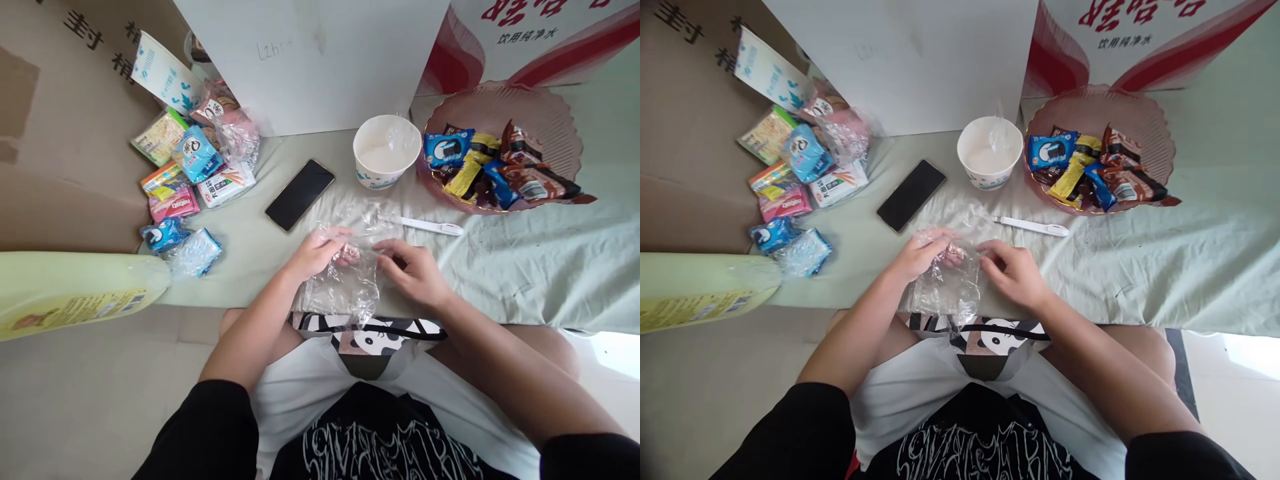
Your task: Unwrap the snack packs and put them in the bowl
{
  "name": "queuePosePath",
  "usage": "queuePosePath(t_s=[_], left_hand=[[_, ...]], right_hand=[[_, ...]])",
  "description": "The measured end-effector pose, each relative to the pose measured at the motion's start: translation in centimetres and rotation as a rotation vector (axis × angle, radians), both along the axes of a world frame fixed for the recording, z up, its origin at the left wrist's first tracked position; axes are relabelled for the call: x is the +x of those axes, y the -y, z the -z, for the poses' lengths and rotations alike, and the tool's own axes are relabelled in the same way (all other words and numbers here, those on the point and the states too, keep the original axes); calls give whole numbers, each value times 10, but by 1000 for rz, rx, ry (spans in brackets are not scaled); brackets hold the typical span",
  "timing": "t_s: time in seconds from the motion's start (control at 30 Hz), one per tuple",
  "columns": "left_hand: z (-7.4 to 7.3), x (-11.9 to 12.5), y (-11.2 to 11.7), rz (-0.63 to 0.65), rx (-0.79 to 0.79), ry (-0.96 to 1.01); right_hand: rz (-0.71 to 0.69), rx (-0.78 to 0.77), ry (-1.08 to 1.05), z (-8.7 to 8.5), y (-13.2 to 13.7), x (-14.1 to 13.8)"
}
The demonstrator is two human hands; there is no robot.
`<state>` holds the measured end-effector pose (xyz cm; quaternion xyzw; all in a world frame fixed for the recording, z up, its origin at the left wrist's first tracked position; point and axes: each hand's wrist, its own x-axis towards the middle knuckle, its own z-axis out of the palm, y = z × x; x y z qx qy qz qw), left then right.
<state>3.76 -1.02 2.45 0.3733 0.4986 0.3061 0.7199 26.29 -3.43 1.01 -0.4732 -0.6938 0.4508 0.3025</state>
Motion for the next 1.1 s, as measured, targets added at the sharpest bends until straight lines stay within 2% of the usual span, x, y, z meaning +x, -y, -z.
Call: queuePosePath(t_s=[0.1, 0.2, 0.33, 0.4, 0.53, 0.67, 0.73, 0.8, 0.9, 1.0, 1.1], left_hand=[[-7, -2, -6, -107, -79, 85], [-12, 1, -12, -227, -171, 193], [-14, 8, -18, -487, -253, 294], [-12, 10, -20, -564, -267, 306], [-9, 15, -18, -548, -218, 256], [-6, 20, -14, -524, -129, 230], [-4, 22, -14, -524, -100, 235], [-1, 24, -14, -505, -70, 242], [4, 24, -15, -495, -36, 235], [8, 20, -19, -571, -22, 226], [9, 13, -23, -679, 6, 266]], right_hand=[[-121, -136, -268, 5, 1, 0], [-221, -134, -447, 9, 3, -3], [-168, -25, -474, 13, 9, -6], [-114, 10, -411, 16, 11, -8], [34, 39, -293, 22, 9, -12], [-14, 188, -206, 21, 4, -18], [16, 230, -138, 19, 2, -22], [135, 207, -79, 15, -1, -24], [297, 92, -39, 6, -6, -19], [358, 21, -47, -5, -7, -5], [461, -6, -201, -10, -4, 12]])
